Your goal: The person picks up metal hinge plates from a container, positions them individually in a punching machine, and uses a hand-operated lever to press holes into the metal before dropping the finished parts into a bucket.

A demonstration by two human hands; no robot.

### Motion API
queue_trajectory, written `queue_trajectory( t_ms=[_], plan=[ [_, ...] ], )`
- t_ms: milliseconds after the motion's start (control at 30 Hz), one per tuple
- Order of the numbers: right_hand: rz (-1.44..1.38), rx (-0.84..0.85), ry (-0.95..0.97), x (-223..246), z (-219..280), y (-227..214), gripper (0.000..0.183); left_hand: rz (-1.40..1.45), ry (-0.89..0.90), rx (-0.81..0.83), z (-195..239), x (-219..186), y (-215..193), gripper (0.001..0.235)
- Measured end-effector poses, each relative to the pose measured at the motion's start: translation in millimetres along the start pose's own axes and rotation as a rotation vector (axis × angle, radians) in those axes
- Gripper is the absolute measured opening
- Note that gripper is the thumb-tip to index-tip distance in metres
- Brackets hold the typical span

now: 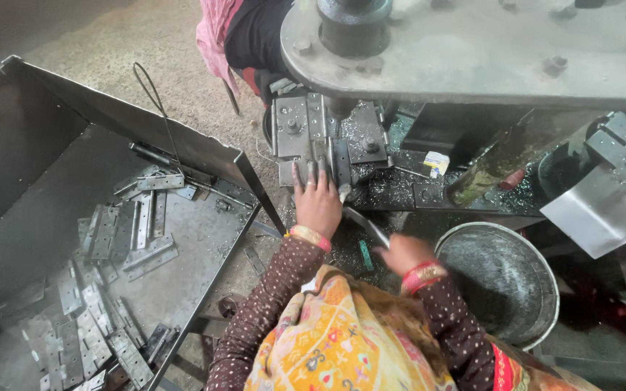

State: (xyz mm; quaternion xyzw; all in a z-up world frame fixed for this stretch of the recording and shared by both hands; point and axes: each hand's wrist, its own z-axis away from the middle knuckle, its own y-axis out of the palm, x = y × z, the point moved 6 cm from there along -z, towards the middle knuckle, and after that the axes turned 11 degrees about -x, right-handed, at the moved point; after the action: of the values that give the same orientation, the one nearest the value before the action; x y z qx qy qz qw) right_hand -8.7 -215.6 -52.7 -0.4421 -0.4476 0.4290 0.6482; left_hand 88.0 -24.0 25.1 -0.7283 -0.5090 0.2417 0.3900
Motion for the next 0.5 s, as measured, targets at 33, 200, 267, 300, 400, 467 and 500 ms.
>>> queue_trajectory(
  t_ms=[33,200,267,300,400,467,500],
  plan=[
    [0.015,0.035,0.005,4.9,-4.0,-9.3,0.044,-0.029,0.013,-0.018,-0.7,0.1,-0.3,0.046],
    [0.073,0.009,-0.039,25.3,0.5,-41.8,0.046,0.103,-0.005,0.130,-2.8,-3.8,5.8,0.047],
    [0.069,0.005,-0.055,26.8,2.1,-43.4,0.046,0.041,0.032,0.082,11.9,-15.2,-3.0,0.047],
    [0.071,0.005,-0.050,26.9,2.2,-42.5,0.046,-0.003,0.052,0.056,22.6,-20.3,-9.1,0.046],
    [0.064,0.005,-0.039,27.0,0.3,-40.6,0.047,-0.043,0.055,0.075,22.3,-16.7,-6.0,0.043],
    [0.056,0.012,-0.046,26.1,1.8,-40.6,0.047,-0.021,0.028,0.066,7.8,-8.6,4.1,0.044],
    [0.059,0.011,-0.044,26.1,2.7,-40.6,0.048,-0.004,0.014,0.032,-5.6,-2.3,10.5,0.046]
  ],
)
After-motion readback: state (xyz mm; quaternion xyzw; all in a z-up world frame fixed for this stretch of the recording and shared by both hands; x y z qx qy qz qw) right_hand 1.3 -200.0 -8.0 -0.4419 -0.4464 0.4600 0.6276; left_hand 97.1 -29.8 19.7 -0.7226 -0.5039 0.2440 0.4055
